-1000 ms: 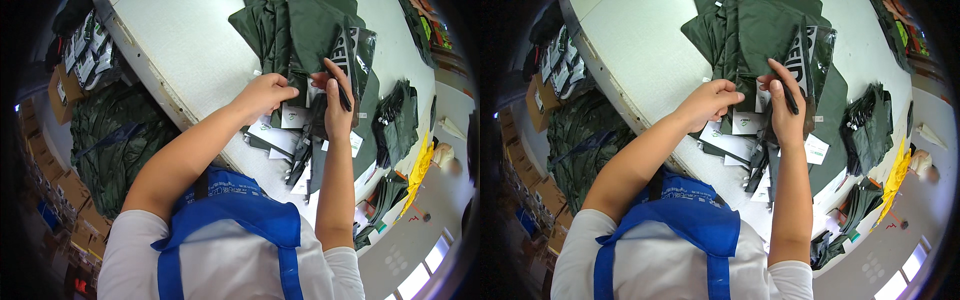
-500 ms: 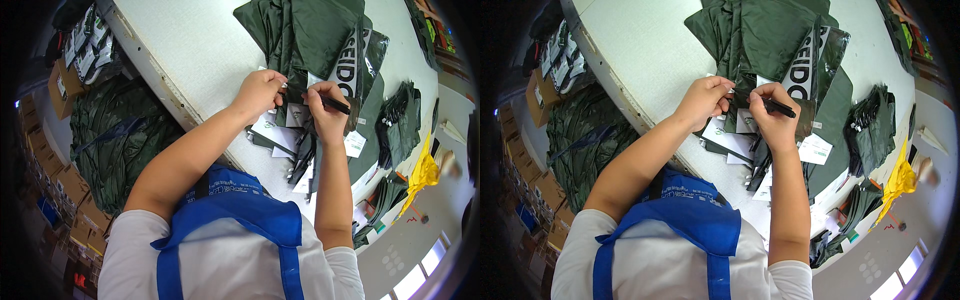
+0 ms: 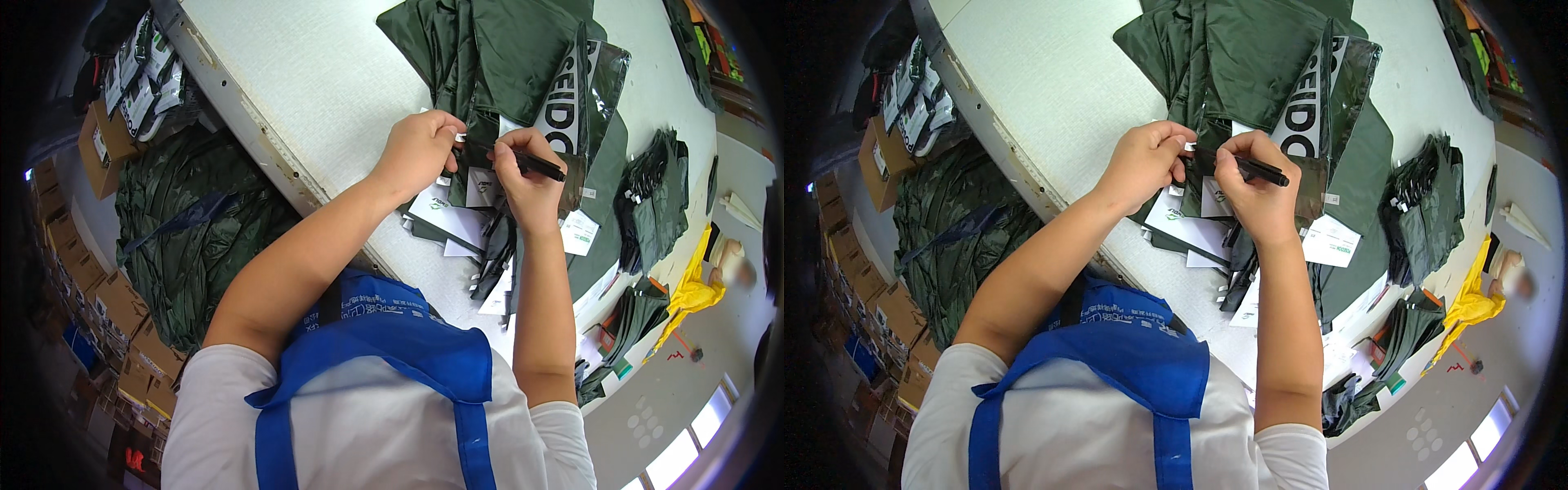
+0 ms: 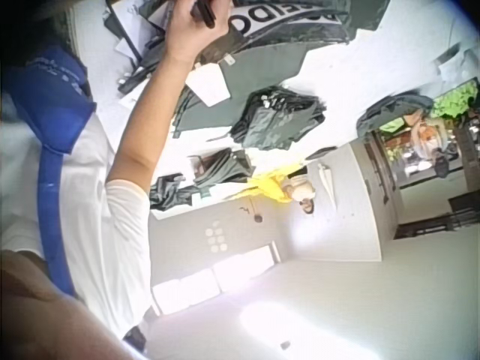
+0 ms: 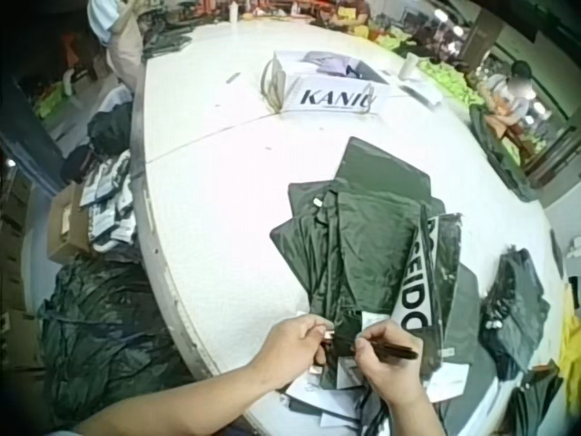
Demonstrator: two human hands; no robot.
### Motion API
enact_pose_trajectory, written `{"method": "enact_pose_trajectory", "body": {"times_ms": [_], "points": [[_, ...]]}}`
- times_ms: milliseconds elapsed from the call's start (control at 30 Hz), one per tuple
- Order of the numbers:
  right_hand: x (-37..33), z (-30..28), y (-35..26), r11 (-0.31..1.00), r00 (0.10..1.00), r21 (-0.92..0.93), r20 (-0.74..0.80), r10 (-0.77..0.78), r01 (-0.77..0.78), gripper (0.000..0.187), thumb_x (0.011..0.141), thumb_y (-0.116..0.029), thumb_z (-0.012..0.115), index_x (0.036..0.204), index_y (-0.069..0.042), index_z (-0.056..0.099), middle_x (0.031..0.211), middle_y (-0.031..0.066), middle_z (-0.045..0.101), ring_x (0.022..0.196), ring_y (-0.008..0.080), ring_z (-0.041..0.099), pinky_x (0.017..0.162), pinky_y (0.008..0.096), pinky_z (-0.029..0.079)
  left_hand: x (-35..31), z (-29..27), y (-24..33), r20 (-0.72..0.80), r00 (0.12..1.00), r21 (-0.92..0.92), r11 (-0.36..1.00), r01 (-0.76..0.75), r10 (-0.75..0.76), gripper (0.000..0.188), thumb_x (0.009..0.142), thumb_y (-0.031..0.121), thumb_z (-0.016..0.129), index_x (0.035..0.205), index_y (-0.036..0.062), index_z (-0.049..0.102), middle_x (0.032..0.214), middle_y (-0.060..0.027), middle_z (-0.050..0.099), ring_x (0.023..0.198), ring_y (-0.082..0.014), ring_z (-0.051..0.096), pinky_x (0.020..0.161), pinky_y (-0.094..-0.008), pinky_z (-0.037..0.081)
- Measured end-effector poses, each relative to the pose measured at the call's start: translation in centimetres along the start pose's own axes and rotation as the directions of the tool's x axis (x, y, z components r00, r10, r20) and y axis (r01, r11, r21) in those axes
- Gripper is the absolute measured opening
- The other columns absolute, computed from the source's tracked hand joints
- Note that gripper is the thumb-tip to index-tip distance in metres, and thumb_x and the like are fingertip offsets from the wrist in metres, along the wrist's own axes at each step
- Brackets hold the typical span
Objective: The person labels a stack of folded green jackets with a marker, writing on the attached tags. They then unfold one jacket to inspect the interior and tags before refolding it.
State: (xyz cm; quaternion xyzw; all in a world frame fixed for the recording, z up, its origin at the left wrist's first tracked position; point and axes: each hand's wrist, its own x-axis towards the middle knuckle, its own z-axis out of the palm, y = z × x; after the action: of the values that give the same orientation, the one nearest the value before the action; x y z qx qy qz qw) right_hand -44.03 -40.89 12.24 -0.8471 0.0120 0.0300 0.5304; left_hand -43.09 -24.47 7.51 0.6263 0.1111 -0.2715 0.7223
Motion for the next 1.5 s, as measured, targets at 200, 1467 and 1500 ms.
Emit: {"method": "enact_pose_trajectory", "body": {"times_ms": [200, 1467, 1500], "points": [[0.0, -0.2, 0.1, 0.999, 1.0, -0.039, 0.011, -0.02, 0.021, 0.008, 0.077, -0.007, 0.066, 0.079, -0.001, 0.061, 0.07, 0.0027, 0.06, 0.06, 0.0061, 0.05, 0.056, 0.0209, 0.042, -0.4, 0.0, 0.3, -0.009, 0.999, 0.007, 0.999, -0.043, 0.043, 0.024, 0.088, 0.003, 0.046, 0.107, -0.0054, 0.059, 0.079, -0.007, 0.061, 0.059, -0.008, 0.054, 0.049, -0.02, 0.041], [-7.3, 8.2, 0.1, 0.994, 0.994, -0.033, -0.033, -0.107, 0.106, 0.014, 0.075, -0.002, 0.069, 0.08, -0.002, 0.056, 0.065, 0.0053, 0.061, 0.061, 0.0122, 0.06, 0.093, 0.0414, 0.049, -6.4, -6.8, -4.1, -0.08, 0.996, 0.322, 0.945, 0.061, -0.037, 0.015, 0.082, 0.014, 0.062, 0.087, 0.0, 0.067, 0.073, -0.007, 0.066, 0.067, -0.0141, 0.06, 0.064, -0.0266, 0.047], [-7.3, 8.4, 0.4, 0.994, 0.993, -0.032, -0.057, -0.105, 0.103, 0.014, 0.075, -0.003, 0.07, 0.079, -0.002, 0.056, 0.063, 0.0053, 0.061, 0.059, 0.0123, 0.06, 0.093, 0.0411, 0.049, -6.3, -6.7, -4.3, -0.087, 0.996, 0.32, 0.946, 0.053, -0.026, 0.016, 0.081, 0.014, 0.062, 0.084, -0.0003, 0.067, 0.073, -0.0093, 0.067, 0.067, -0.0167, 0.063, 0.065, -0.0283, 0.049]]}}
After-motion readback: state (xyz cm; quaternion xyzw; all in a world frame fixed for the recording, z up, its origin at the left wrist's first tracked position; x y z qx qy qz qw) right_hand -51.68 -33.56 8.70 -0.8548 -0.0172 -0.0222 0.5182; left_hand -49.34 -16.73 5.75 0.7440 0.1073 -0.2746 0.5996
